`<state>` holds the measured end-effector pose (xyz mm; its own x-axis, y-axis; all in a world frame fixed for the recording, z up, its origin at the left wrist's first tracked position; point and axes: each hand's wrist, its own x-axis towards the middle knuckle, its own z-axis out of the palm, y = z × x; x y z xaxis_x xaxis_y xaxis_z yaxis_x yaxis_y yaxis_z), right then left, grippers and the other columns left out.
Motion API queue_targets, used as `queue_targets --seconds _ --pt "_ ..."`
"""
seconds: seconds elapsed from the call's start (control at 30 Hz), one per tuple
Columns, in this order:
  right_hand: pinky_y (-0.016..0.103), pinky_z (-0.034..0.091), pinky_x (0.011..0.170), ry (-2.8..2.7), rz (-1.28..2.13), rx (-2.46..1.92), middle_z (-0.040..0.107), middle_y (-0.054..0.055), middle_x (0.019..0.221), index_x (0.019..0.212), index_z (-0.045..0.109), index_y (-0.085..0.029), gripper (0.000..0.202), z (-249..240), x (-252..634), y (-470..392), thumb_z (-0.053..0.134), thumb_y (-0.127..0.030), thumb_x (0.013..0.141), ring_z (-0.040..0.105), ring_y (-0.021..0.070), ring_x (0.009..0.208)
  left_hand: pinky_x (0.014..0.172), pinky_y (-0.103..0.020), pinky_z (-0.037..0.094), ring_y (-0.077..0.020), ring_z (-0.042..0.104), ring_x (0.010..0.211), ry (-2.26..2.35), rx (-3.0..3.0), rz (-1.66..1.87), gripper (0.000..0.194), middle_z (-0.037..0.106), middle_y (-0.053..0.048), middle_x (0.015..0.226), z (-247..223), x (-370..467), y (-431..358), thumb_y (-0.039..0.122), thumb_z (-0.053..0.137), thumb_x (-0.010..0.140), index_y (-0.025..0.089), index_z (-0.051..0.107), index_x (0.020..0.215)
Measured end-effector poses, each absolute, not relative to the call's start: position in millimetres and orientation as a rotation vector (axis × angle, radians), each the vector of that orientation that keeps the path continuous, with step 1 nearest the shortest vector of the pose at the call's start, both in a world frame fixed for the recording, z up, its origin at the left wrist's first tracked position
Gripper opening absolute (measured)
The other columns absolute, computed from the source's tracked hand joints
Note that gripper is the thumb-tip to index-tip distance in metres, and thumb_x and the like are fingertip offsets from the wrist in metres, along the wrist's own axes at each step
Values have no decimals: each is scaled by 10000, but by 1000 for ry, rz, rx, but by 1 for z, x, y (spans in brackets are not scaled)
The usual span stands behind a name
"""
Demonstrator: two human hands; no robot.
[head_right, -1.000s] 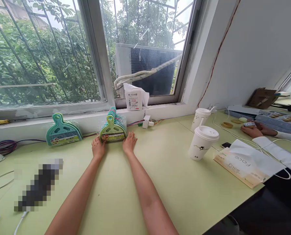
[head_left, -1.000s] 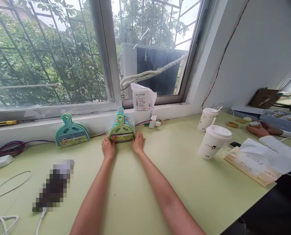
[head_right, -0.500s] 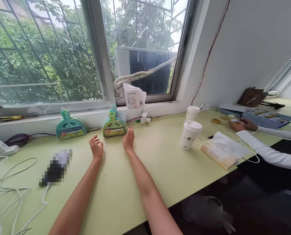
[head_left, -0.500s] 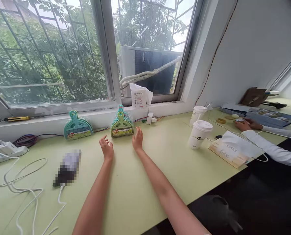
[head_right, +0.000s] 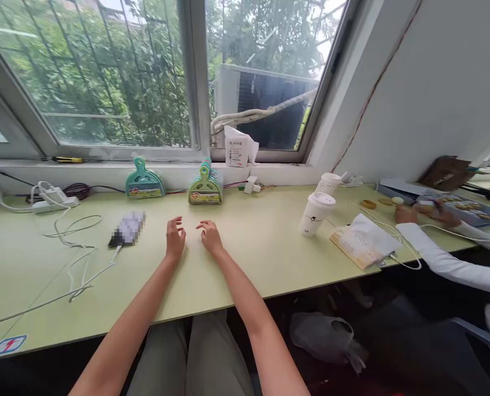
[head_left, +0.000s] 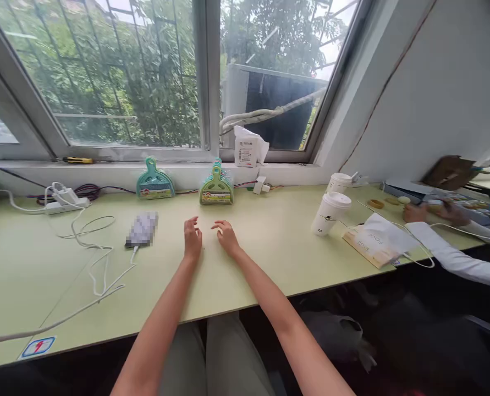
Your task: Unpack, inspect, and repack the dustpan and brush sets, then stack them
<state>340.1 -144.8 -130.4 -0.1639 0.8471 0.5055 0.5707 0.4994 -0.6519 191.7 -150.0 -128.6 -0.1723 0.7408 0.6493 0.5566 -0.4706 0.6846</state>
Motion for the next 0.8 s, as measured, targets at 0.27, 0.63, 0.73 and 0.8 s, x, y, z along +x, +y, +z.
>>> queue_targets --seconds 0.27,0.63,0.73,0.8 --pt "365 396 1013 -1949 409 -1232 600 46 1165 989 688 -224 438 -125 343 -156 372 7 792 505 182 1160 811 -383 557 -200 560 994 1562 1913 1595 531 485 -99 1155 -121 194 -187 -33 382 729 239 500 1169" --pt "366 443 952 -2019 494 -1119 594 55 1153 938 669 -216 386 -129 336 -153 376 3 816 505 179 1134 760 -335 533 -200 587 937 1824 1581 1767 375 539 -130 1100 -84 97 -78 30 475 712 170 515 1058" --pt "385 450 950 -2028 535 -1103 590 58 1159 940 663 -226 384 -128 335 -152 376 0 820 506 187 1144 815 -331 497 -171 591 855 2005 1415 1748 407 568 -112 1049 -73 52 -40 7 490 661 156 508 1039" --pt "389 459 942 -2011 573 -1102 584 62 1168 934 661 -230 403 -127 334 -150 361 10 812 510 192 1152 811 -322 481 -153 578 798 2104 1330 1727 402 580 -107 1004 -67 21 -20 6 488 656 134 497 1037"
